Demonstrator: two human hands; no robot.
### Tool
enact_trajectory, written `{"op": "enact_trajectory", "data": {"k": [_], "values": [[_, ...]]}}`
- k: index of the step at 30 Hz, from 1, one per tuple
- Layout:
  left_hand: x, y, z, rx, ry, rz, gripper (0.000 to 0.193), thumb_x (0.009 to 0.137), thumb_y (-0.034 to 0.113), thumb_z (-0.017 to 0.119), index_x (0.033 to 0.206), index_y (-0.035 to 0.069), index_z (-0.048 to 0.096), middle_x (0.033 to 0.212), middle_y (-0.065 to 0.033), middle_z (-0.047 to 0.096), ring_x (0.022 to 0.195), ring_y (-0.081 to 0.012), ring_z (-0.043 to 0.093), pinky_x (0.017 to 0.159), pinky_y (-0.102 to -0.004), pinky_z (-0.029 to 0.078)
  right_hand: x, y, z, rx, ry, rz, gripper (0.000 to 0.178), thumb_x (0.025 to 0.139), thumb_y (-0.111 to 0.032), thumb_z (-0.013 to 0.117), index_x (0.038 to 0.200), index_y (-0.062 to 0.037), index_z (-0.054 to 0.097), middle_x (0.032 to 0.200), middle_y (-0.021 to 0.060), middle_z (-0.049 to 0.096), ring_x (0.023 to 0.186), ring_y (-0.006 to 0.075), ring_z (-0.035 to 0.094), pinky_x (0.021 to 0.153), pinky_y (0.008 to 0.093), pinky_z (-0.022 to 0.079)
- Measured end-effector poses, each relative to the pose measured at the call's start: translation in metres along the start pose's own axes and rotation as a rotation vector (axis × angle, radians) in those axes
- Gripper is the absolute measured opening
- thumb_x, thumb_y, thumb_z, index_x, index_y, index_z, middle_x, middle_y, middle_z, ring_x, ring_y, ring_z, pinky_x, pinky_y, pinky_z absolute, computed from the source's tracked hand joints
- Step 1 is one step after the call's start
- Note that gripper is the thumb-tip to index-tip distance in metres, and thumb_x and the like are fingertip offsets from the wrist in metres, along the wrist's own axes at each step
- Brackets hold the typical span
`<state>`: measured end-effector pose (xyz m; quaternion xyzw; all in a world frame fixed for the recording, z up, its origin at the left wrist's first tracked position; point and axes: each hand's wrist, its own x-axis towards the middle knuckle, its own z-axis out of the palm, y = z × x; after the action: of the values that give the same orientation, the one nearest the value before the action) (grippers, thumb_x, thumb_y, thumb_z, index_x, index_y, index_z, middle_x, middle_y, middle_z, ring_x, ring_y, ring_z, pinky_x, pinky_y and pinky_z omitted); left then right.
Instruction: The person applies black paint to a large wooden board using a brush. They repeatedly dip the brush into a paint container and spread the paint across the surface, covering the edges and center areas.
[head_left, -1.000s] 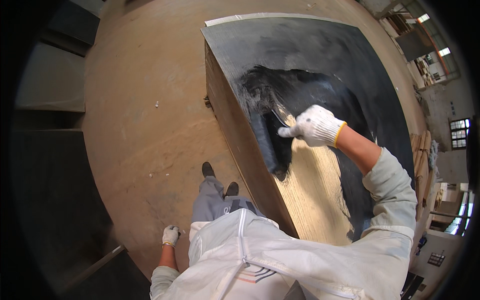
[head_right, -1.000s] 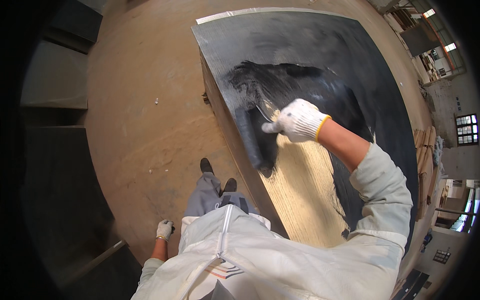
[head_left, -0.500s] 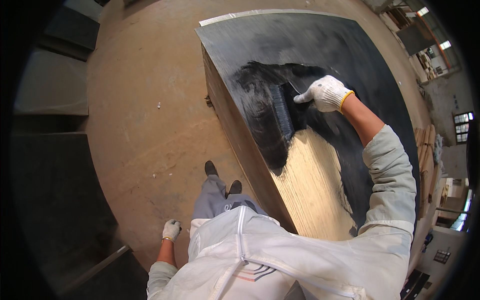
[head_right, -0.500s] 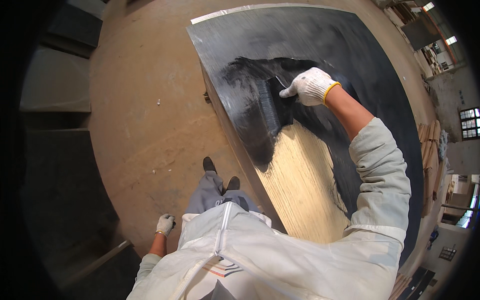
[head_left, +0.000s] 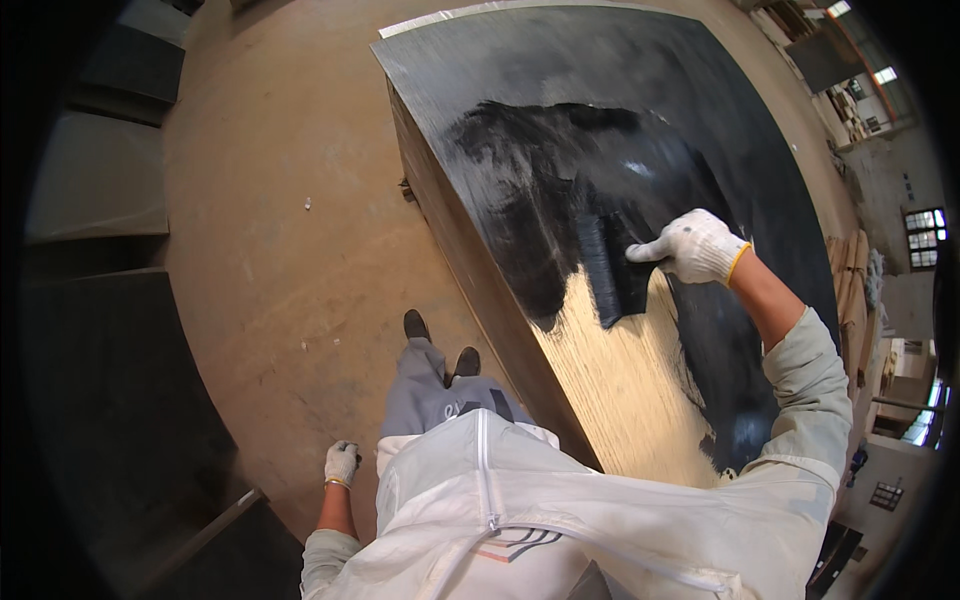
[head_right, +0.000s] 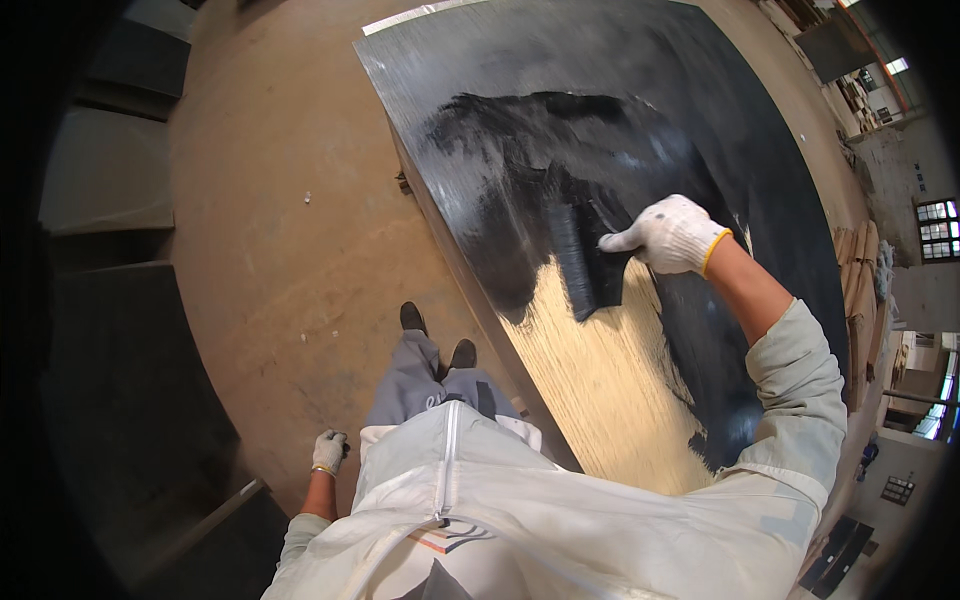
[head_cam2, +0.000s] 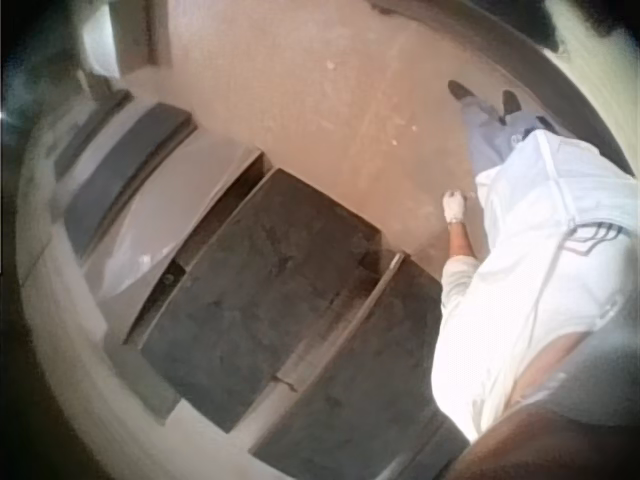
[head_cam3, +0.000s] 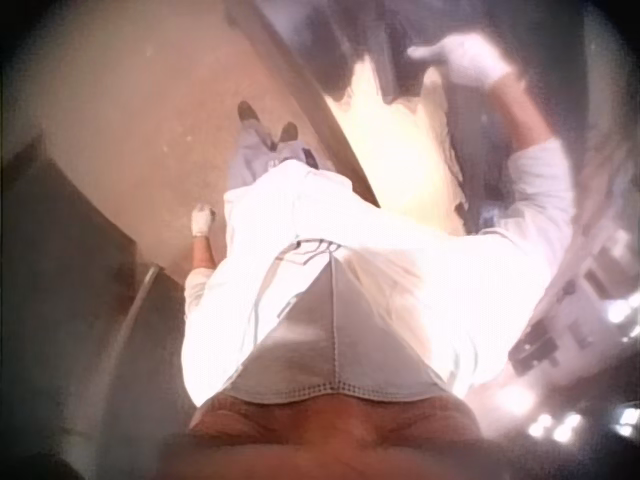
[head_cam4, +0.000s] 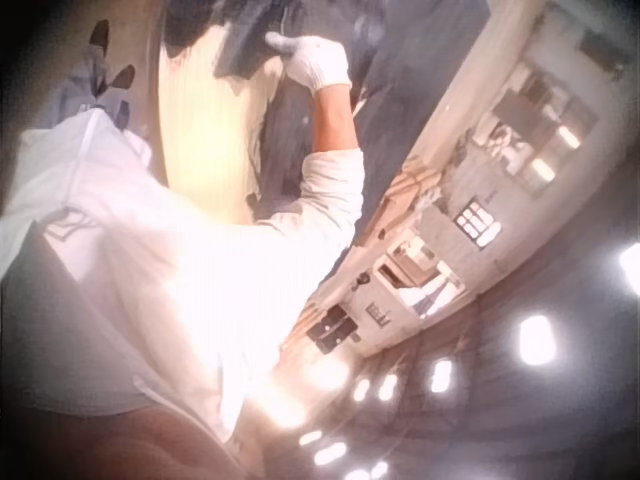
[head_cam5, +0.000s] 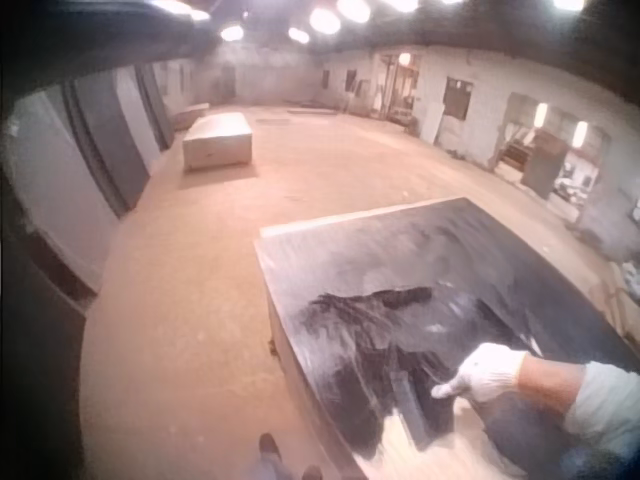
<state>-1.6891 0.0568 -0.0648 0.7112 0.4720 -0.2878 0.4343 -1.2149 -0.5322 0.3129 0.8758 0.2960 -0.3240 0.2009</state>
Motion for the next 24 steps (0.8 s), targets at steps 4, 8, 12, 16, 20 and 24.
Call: {"op": "enact_trajectory", "data": {"k": [4,8,12,16,20,24], "values": [[-0.008,-0.002,-0.007,0.062,0.004,0.013,0.024,0.098,0.025,0.066,0.104,0.003,0.075,0.075,-0.0093,0.073,0.061,-0.0176,0.067,0.059,-0.0343,0.053,-0.003,0.028,0.022,0.06,0.055,0.136,0.051,0.097,-0.015,0.072,0.141,-0.0405,0.071,0.111,0.0089,0.08,0.098,0.0317,0.076,0.087,0.0409,0.06],[-0.012,-0.014,-0.011,0.091,0.003,0.003,0.024,0.099,0.025,0.065,0.104,0.003,0.075,0.075,-0.009,0.073,0.06,-0.0175,0.066,0.058,-0.0343,0.053,-0.005,-0.019,0.019,0.044,0.054,-0.019,0.048,0.098,-0.021,0.07,0.14,-0.0445,0.071,0.102,0.011,0.079,0.094,0.0345,0.075,0.085,0.042,0.061],[-0.01,-0.002,-0.007,0.028,-0.014,0.05,0.02,0.099,0.019,0.066,0.101,0.001,0.075,0.074,-0.0093,0.071,0.058,-0.0173,0.064,0.055,-0.0331,0.052,-0.008,0.014,0.043,0.113,0.133,0.08,0.05,0.098,-0.018,0.068,0.141,-0.0425,0.07,0.104,0.01,0.079,0.093,0.0342,0.076,0.084,0.0421,0.061],[-0.012,-0.002,0.002,0.098,-0.052,0.029,0.021,0.099,0.02,0.066,0.102,0.0,0.075,0.073,-0.0083,0.07,0.059,-0.0171,0.064,0.055,-0.0328,0.052,-0.008,-0.044,0.026,0.008,0.119,-0.094,0.047,0.095,-0.019,0.072,0.137,-0.0408,0.073,0.095,0.0103,0.077,0.087,0.0319,0.074,0.078,0.045,0.058],[-0.002,0.017,0.0,0.063,-0.033,0.082,0.022,0.1,0.02,0.066,0.103,0.0,0.074,0.076,-0.0079,0.071,0.061,-0.0163,0.065,0.057,-0.0321,0.052,-0.024,-0.009,0.055,0.089,0.254,-0.032,0.044,0.094,-0.019,0.074,0.133,-0.0408,0.076,0.079,0.009,0.072,0.079,0.032,0.072,0.075,0.0442,0.058],[-0.001,0.009,-0.007,-0.028,-0.011,0.095,0.022,0.1,0.02,0.067,0.105,0.0,0.074,0.078,-0.0075,0.071,0.063,-0.0154,0.065,0.058,-0.0315,0.052,-0.021,-0.051,0.029,-0.041,0.103,-0.064,0.049,0.1,-0.02,0.067,0.143,-0.0437,0.069,0.087,0.0094,0.076,0.082,0.0321,0.075,0.079,0.0446,0.06]]}}
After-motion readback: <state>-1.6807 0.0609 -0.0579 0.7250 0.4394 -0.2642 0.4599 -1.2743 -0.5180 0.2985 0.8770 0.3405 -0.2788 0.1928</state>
